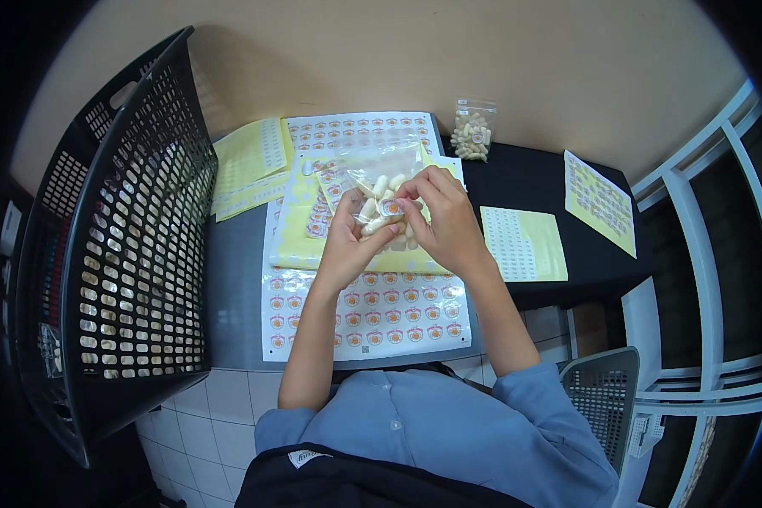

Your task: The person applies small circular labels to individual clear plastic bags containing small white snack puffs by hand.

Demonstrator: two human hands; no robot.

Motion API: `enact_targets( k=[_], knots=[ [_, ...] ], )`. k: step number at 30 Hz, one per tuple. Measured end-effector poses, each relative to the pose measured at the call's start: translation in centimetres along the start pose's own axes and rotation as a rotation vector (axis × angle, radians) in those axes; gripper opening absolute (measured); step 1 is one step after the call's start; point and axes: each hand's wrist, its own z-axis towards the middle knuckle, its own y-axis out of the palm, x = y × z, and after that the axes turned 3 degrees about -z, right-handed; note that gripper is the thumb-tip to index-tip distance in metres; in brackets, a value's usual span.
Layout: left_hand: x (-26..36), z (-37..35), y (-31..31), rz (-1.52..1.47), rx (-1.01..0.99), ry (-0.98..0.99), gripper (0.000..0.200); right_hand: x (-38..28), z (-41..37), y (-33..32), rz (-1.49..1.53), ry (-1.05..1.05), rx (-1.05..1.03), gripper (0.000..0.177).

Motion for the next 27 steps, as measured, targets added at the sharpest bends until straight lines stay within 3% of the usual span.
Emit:
enact_targets(
  k=[9, 12, 14, 15, 17, 18, 20, 27],
  knots=[
    [0.1, -0.3, 0.4, 0.024, -0.016, 0.058, 0.046, -0.4, -0.5, 0.2, -0.117, -0.03, 0.106, 0.009],
    [0.1, -0.2, 0.8, -0.051, 0.028, -0.016, 0.042, -0.1, -0.8, 0.4, -0.099, -0.054, 0.14, 0.014],
    [-0.2, -0.1, 1.2, 0.004, 0.06, 0.034, 0.04, 0.0, -0.9, 0.5, -0.036, 0.043, 0.191, 0.03],
    [-0.2, -0.2, 1.3, 0.004, 0.058, 0.034, 0.04, -0.1, -0.9, 0.6, -0.037, 0.044, 0.192, 0.03],
    [-0.2, -0.3, 1.4, -0.002, 0.049, 0.003, 0.04, -0.2, -0.9, 0.8, 0.222, 0.265, 0.297, 0.05],
    [-0.1, -0.4, 1.6, -0.001, 0.049, 0.0, 0.04, 0.0, -1.1, 1.0, 0.222, 0.269, 0.297, 0.05],
    [-0.1, -0.4, 2.0, 0.04, 0.038, 0.027, 0.041, 0.7, -1.4, 1.5, 0.808, 0.5, 0.252, 0.06],
    [-0.5, 0.0, 2.9, 0.02, 0.079, 0.066, 0.041, 0.9, -2.0, 0.4, 0.899, 0.578, 0.247, 0.066]
  ],
)
